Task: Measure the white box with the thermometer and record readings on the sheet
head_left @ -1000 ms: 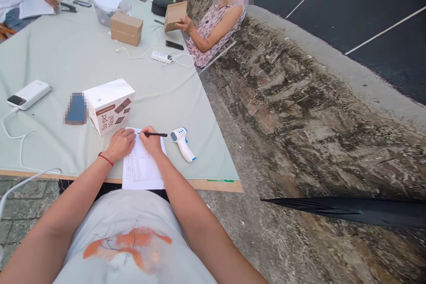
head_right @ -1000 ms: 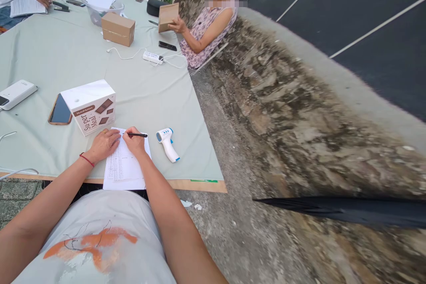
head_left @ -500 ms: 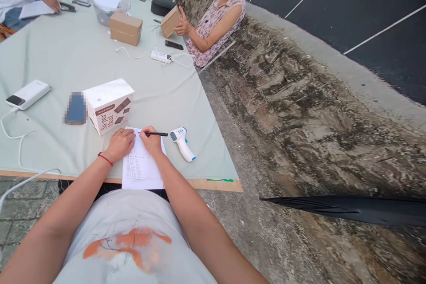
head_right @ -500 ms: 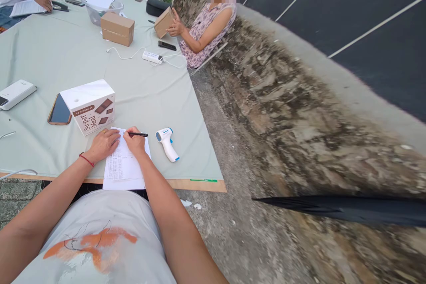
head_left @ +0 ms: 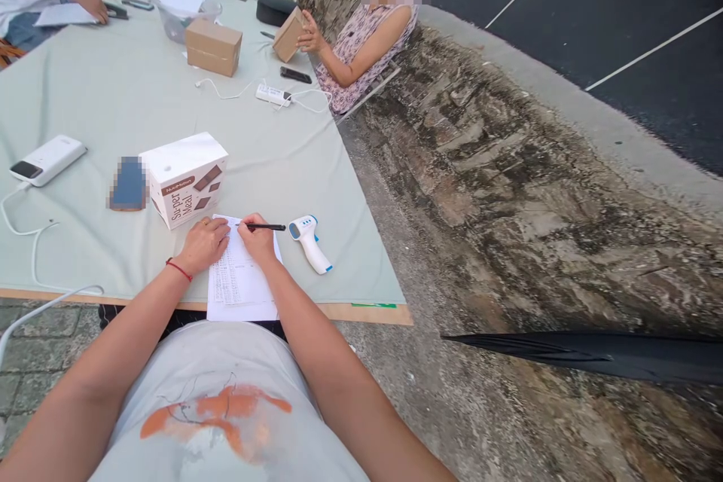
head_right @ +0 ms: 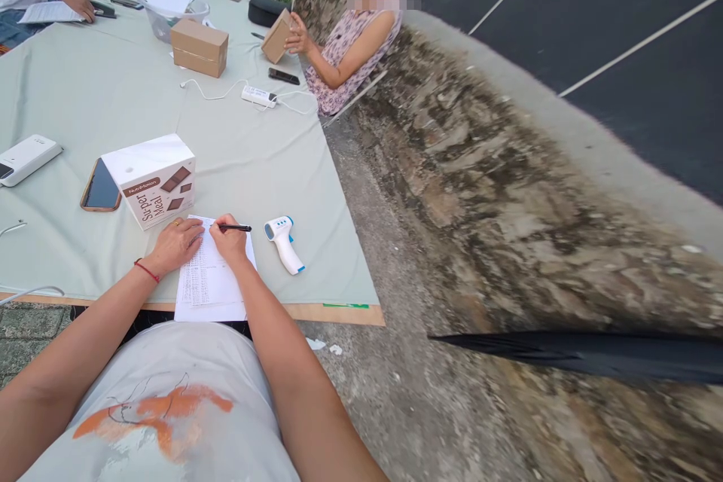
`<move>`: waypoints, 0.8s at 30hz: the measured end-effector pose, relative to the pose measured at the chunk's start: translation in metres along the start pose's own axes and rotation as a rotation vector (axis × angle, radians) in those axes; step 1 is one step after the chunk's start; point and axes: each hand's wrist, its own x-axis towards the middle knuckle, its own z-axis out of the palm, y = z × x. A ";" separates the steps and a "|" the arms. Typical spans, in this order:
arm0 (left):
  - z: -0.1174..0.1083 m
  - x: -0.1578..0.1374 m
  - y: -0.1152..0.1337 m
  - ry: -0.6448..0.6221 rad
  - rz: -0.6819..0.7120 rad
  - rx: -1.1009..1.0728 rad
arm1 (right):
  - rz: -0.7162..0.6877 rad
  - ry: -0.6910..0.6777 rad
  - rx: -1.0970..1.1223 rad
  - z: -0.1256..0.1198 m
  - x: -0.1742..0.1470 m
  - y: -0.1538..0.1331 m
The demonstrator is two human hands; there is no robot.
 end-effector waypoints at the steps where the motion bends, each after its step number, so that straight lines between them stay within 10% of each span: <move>1: 0.000 0.000 0.000 -0.001 0.000 -0.004 | -0.007 0.012 0.012 0.000 0.000 0.000; 24: -0.003 0.001 0.001 0.042 0.018 -0.049 | 0.011 0.060 0.142 -0.001 0.001 0.002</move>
